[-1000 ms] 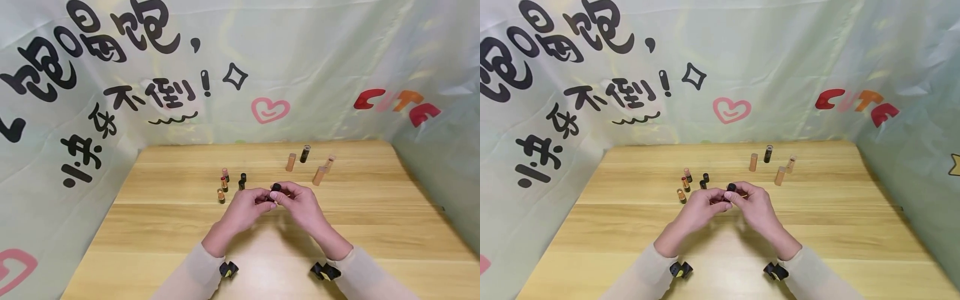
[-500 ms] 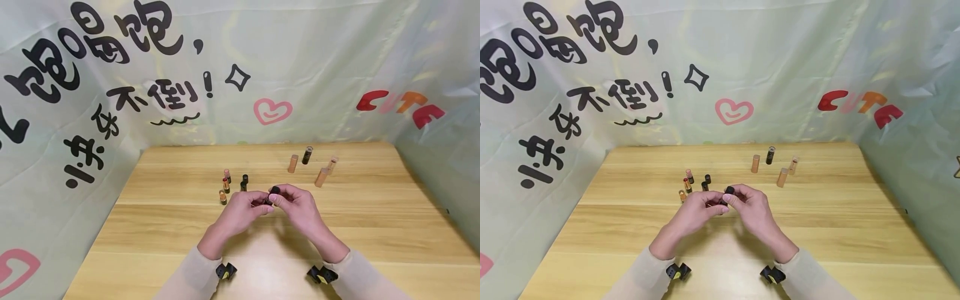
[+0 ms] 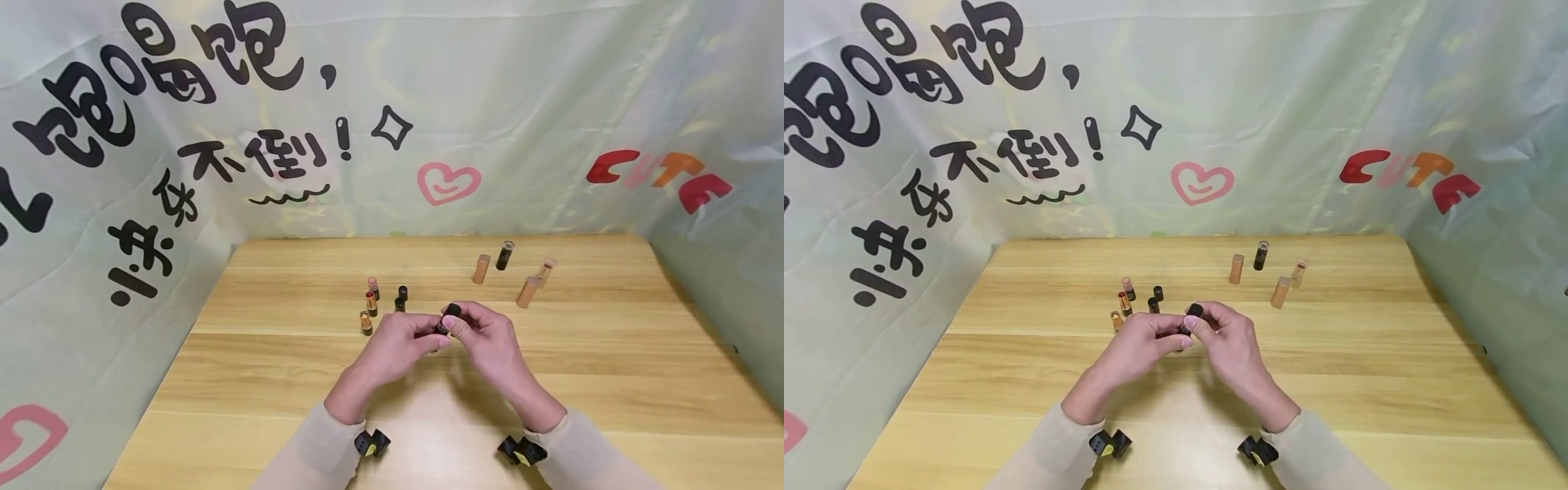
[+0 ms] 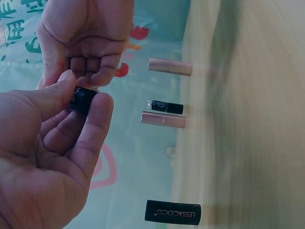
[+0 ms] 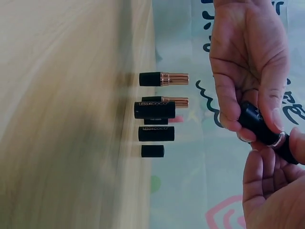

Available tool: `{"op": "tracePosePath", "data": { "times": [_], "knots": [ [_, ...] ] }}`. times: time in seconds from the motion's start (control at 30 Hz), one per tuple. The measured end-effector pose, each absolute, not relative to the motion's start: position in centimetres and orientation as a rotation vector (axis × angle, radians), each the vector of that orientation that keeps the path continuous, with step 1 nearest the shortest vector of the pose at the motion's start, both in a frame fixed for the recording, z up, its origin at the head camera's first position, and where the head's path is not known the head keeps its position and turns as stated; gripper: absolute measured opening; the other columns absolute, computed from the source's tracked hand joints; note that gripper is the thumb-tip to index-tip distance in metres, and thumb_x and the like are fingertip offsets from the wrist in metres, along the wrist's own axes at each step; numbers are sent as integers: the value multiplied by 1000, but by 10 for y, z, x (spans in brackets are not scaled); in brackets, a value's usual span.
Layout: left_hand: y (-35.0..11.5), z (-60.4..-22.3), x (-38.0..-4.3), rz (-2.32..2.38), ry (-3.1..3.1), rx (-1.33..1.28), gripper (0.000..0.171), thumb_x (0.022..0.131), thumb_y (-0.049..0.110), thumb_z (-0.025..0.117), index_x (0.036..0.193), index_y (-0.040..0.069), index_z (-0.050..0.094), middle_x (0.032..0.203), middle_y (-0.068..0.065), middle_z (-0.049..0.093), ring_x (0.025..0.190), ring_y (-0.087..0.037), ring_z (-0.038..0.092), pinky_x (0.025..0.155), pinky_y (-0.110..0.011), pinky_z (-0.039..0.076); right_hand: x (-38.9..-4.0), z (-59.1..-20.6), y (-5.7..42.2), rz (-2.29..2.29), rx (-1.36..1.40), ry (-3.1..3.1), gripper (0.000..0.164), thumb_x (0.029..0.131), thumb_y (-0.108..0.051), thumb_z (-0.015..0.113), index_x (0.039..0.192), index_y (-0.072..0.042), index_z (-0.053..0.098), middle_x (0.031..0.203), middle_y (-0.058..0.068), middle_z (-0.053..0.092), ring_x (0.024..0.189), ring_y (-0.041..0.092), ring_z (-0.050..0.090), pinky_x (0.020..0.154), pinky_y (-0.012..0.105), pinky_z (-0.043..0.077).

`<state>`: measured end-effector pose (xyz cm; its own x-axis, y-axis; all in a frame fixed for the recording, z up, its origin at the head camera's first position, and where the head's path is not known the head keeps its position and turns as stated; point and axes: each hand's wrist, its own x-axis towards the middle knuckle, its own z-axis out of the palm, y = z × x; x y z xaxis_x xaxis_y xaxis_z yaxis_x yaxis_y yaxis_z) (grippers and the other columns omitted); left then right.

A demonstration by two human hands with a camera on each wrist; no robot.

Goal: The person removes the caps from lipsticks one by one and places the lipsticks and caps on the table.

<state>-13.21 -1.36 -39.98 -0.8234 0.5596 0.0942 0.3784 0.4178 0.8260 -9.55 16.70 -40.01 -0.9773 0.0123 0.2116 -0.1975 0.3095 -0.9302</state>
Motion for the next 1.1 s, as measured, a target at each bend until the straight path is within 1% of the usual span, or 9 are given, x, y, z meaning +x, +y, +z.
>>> {"op": "tracePosePath", "data": {
  "times": [0.13, 0.2, 0.43, 0.53, 0.67, 0.77, 0.83, 1.0, 1.1],
  "knots": [
    [-14, -398, -131, 1375, 2453, 810, 24, 91, 33, 68, 114, 27, 73, 106, 10, 74, 88, 2, 67, 75, -19, 54, -95, -399, 166, 1793, 149, -2379, 14, 93, -24, 66, 99, -12, 70, 91, 3, 73, 84, 13, 67, 77, 26, 55],
    [-14, -398, -131, 1375, 2449, 805, 25, 91, 35, 67, 114, 27, 73, 106, 10, 74, 88, 2, 67, 76, -19, 53, -96, -398, 165, 1807, 129, -2382, 14, 93, -24, 66, 97, -11, 70, 90, 4, 72, 83, 14, 67, 76, 27, 55],
    [-14, -396, -130, 1390, 2446, 794, 29, 92, 36, 66, 119, 28, 70, 99, 10, 75, 80, 2, 67, 70, -19, 54, -95, -398, 161, 1680, 59, -2380, 18, 90, -29, 70, 97, -12, 71, 87, 2, 72, 76, 15, 65, 66, 25, 54],
    [-14, -394, -130, 1387, 2448, 783, 26, 92, 36, 66, 116, 28, 72, 91, 9, 75, 72, -1, 64, 63, -21, 53, -96, -398, 161, 1711, 72, -2378, 17, 91, -27, 68, 97, -11, 71, 87, 3, 72, 77, 16, 66, 67, 26, 55],
    [-17, -394, -131, 1369, 2438, 753, 19, 92, 34, 65, 108, 28, 74, 81, 4, 72, 65, -11, 61, 56, -24, 50, -98, -398, 161, 1813, 93, -2384, 16, 94, -24, 65, 97, -9, 70, 89, 6, 73, 81, 16, 69, 75, 27, 56],
    [-18, -393, -131, 1356, 2428, 744, 16, 93, 33, 65, 104, 27, 74, 78, 2, 70, 65, -11, 61, 58, -24, 51, -100, -399, 161, 1896, 86, -2367, 16, 95, -21, 64, 98, -6, 69, 92, 9, 73, 84, 16, 70, 80, 28, 57],
    [-18, -392, -131, 1353, 2430, 744, 14, 93, 33, 65, 102, 27, 74, 76, 3, 69, 65, -10, 62, 58, -24, 51, -100, -400, 161, 1936, 65, -2351, 17, 95, -20, 63, 99, -5, 68, 93, 11, 73, 85, 16, 69, 81, 28, 56],
    [-16, -391, -131, 1374, 2450, 768, 15, 93, 33, 65, 102, 26, 74, 73, 6, 69, 65, -10, 63, 59, -23, 51, -99, -400, 157, 1887, 18, -2325, 20, 94, -24, 65, 100, -5, 68, 92, 11, 71, 80, 14, 66, 73, 26, 55],
    [-16, -391, -130, 1392, 2461, 737, 17, 94, 33, 65, 106, 25, 74, 74, 7, 70, 67, -10, 65, 59, -22, 51, -100, -400, 156, 1841, 68, -2319, 20, 94, -23, 65, 101, -5, 68, 92, 10, 70, 81, 13, 65, 72, 26, 55]
  ]
}}
